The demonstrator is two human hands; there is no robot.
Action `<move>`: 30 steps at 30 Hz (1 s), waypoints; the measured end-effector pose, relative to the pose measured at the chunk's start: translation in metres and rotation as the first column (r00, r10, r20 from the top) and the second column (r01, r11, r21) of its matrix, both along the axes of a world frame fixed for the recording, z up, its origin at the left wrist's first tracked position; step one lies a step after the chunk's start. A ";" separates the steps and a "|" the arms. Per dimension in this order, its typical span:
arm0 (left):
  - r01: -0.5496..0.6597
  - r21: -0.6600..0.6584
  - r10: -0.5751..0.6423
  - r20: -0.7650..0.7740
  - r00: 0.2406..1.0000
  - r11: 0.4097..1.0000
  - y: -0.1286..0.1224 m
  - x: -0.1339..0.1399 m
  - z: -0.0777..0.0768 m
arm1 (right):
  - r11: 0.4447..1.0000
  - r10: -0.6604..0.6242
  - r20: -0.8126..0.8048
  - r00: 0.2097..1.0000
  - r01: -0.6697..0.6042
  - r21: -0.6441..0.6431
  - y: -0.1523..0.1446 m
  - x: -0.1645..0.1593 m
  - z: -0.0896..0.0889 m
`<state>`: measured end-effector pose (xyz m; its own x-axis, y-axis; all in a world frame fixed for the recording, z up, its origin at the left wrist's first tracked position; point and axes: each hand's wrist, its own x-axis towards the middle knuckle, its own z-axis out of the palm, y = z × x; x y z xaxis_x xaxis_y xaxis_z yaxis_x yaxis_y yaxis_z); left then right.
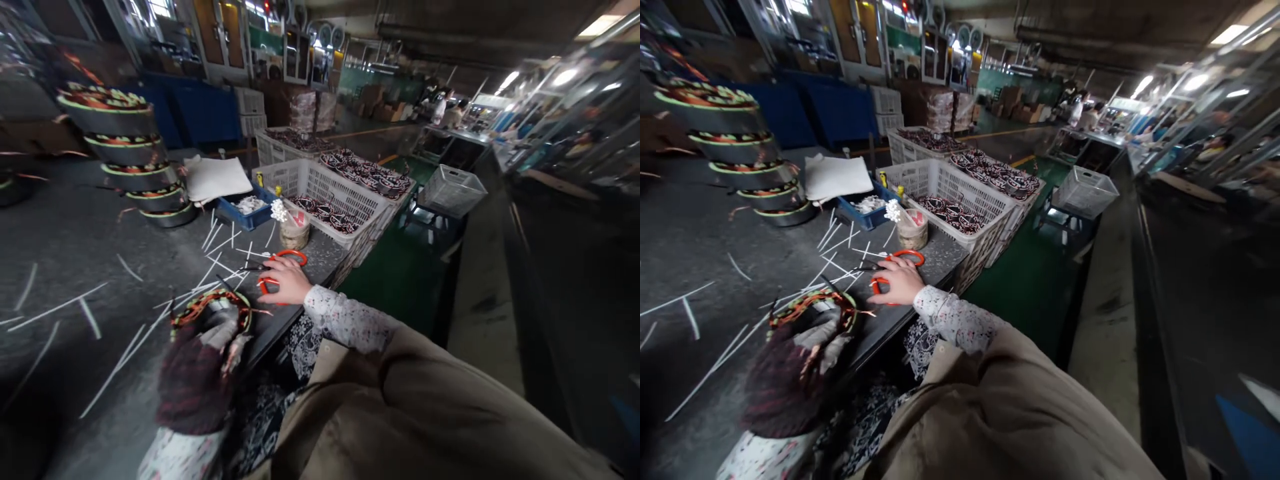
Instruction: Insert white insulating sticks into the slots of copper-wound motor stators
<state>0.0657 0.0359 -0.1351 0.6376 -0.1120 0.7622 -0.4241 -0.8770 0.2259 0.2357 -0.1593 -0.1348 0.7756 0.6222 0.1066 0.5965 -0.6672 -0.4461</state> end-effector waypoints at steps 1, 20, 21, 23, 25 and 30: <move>0.015 0.027 -0.016 0.041 0.999 1.000 -0.001 0.000 -0.001 | 1.000 -0.004 0.010 1.000 0.004 0.003 0.000 0.000 -0.002; -0.051 0.171 0.049 0.015 0.999 0.984 0.001 -0.004 0.004 | 0.994 -0.012 0.011 1.000 0.011 0.110 0.003 0.003 -0.004; -0.049 0.180 0.044 0.031 0.999 0.983 0.001 -0.004 0.005 | 0.992 -0.016 0.023 1.000 0.013 0.122 0.002 0.003 -0.003; -0.041 0.189 0.029 0.066 0.997 0.981 0.001 -0.003 0.004 | 0.989 -0.026 0.089 0.996 0.012 0.149 -0.004 -0.001 -0.002; -0.042 0.183 0.025 0.095 0.995 0.982 0.000 -0.002 0.004 | 0.986 -0.087 0.196 0.977 0.056 0.156 -0.023 -0.008 -0.006; -0.051 0.142 0.044 0.053 0.998 0.989 0.001 -0.002 0.001 | 0.915 -0.402 0.312 0.861 0.388 0.111 -0.109 -0.050 -0.033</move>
